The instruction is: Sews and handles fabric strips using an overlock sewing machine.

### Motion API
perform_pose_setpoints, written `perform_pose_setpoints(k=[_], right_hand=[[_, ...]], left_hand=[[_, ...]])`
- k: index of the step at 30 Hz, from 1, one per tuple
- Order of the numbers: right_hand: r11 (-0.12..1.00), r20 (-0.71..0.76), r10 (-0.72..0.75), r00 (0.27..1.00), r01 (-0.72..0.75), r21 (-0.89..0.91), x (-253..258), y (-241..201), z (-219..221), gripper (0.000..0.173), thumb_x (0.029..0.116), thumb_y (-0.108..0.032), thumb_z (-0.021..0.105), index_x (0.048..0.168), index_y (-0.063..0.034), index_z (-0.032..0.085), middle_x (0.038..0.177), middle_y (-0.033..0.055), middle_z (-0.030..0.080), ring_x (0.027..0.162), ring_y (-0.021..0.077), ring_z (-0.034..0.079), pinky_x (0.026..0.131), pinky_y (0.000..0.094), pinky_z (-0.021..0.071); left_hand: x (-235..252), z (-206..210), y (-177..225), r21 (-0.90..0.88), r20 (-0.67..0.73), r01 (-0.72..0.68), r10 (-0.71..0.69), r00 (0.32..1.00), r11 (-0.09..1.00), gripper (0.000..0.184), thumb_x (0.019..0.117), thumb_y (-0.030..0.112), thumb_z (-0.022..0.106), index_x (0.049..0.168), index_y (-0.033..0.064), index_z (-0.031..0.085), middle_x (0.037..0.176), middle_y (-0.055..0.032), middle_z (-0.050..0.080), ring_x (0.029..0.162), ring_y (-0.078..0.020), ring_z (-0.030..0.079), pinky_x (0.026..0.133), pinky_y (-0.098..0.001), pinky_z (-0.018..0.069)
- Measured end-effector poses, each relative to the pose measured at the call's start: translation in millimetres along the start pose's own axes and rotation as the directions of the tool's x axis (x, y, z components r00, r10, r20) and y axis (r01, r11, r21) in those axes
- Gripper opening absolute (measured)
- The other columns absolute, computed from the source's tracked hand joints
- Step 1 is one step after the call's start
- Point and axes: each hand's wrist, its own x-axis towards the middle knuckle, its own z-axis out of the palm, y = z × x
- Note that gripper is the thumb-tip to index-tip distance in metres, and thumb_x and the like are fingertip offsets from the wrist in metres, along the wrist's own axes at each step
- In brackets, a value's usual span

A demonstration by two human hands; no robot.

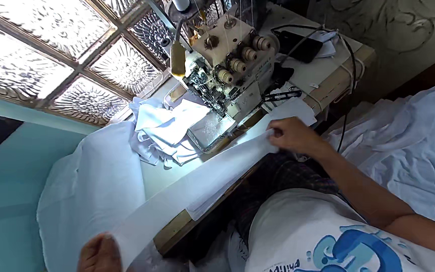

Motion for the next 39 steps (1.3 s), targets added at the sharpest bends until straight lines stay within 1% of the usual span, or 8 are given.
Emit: perform_pose_setpoints(k=[6,10,13,16,20,27,33,39], right_hand=[[0.941,0.027,-0.175,0.984,0.176,-0.288,23,-25,60,0.012,0.0874,-0.012,0.074,0.091,-0.0003,0.073,0.097,0.0199,0.065,0.095,0.0382,0.065,0.072,0.0522,0.0531],[0.935,-0.097,-0.236,0.967,0.198,-0.295,25,-22,70,0.011,0.0861,-0.007,0.074,0.084,0.0019,0.068,0.078,0.0182,0.063,0.074,0.0366,0.067,0.059,0.0501,0.0517],[0.984,-0.107,-0.159,0.981,0.148,-0.102,15,-21,58,0.023,0.0892,-0.013,0.079,0.101,-0.0014,0.063,0.072,0.0134,0.063,0.061,0.0301,0.064,0.052,0.0468,0.0505],[0.976,-0.059,-0.108,0.992,0.117,0.182,13,-15,48,0.028,0.0905,-0.006,0.076,0.110,-0.0012,0.058,0.085,0.0135,0.068,0.069,0.0232,0.068,0.063,0.0399,0.0578],[0.953,-0.086,-0.212,0.973,0.226,0.200,4,-15,41,0.009,0.0908,0.008,0.063,0.092,-0.0010,0.065,0.082,0.0097,0.065,0.068,0.0159,0.062,0.060,0.0301,0.0526],[0.910,-0.167,-0.411,0.896,0.414,-0.015,6,-23,52,0.027,0.0887,0.007,0.059,0.107,0.0002,0.077,0.109,0.0167,0.072,0.093,0.0253,0.071,0.078,0.0360,0.0588],[0.845,-0.145,-0.532,0.834,0.533,-0.040,-1,-34,53,0.037,0.0907,-0.034,0.071,0.106,-0.0004,0.077,0.104,0.0137,0.071,0.092,0.0214,0.069,0.077,0.0341,0.0577],[0.833,-0.207,-0.540,0.816,0.554,0.013,-4,-45,58,0.010,0.0842,-0.002,0.070,0.091,0.0001,0.077,0.095,0.0120,0.072,0.084,0.0157,0.069,0.071,0.0256,0.0570]], left_hand=[[23,-38,12,0.141,-0.188,-0.066,0.092,0.978,0.988,0.012,0.1021,-0.001,0.046,0.107,-0.0059,0.056,0.088,0.0058,0.060,0.080,0.0029,0.062,0.077,-0.0179,0.0552],[12,53,40,0.043,0.086,-0.174,0.170,0.982,0.984,0.009,0.0977,0.003,0.055,0.104,0.0056,0.061,0.091,0.0166,0.065,0.083,0.0076,0.063,0.077,-0.0152,0.0541],[-4,141,47,-0.193,0.400,-0.076,0.149,0.904,0.978,0.021,0.0936,0.002,0.059,0.097,0.0203,0.070,0.089,0.0193,0.071,0.079,0.0056,0.066,0.072,-0.0167,0.0565],[-14,197,42,-0.334,0.595,0.161,0.075,0.800,0.929,0.023,0.0909,-0.003,0.059,0.099,0.0127,0.074,0.090,0.0098,0.073,0.074,-0.0016,0.067,0.069,-0.0228,0.0592],[-13,224,44,-0.359,0.637,0.255,0.036,0.770,0.898,0.033,0.0898,-0.014,0.052,0.108,0.0045,0.073,0.096,0.0042,0.073,0.080,-0.0056,0.070,0.077,-0.0265,0.0614],[-14,221,46,-0.270,0.506,-0.088,0.219,0.835,0.959,0.017,0.0872,-0.007,0.064,0.100,-0.0012,0.073,0.094,0.0018,0.071,0.076,0.0025,0.063,0.069,-0.0144,0.0540],[-8,212,60,-0.184,0.417,-0.351,0.396,0.818,0.918,0.010,0.0909,0.015,0.074,0.089,0.0052,0.074,0.101,0.0013,0.062,0.102,-0.0028,0.056,0.088,-0.0163,0.0458],[3,211,61,-0.301,0.496,-0.323,0.437,0.750,0.897,0.005,0.0894,0.008,0.068,0.092,0.0034,0.067,0.123,-0.0065,0.069,0.125,-0.0125,0.060,0.107,-0.0309,0.0483]])
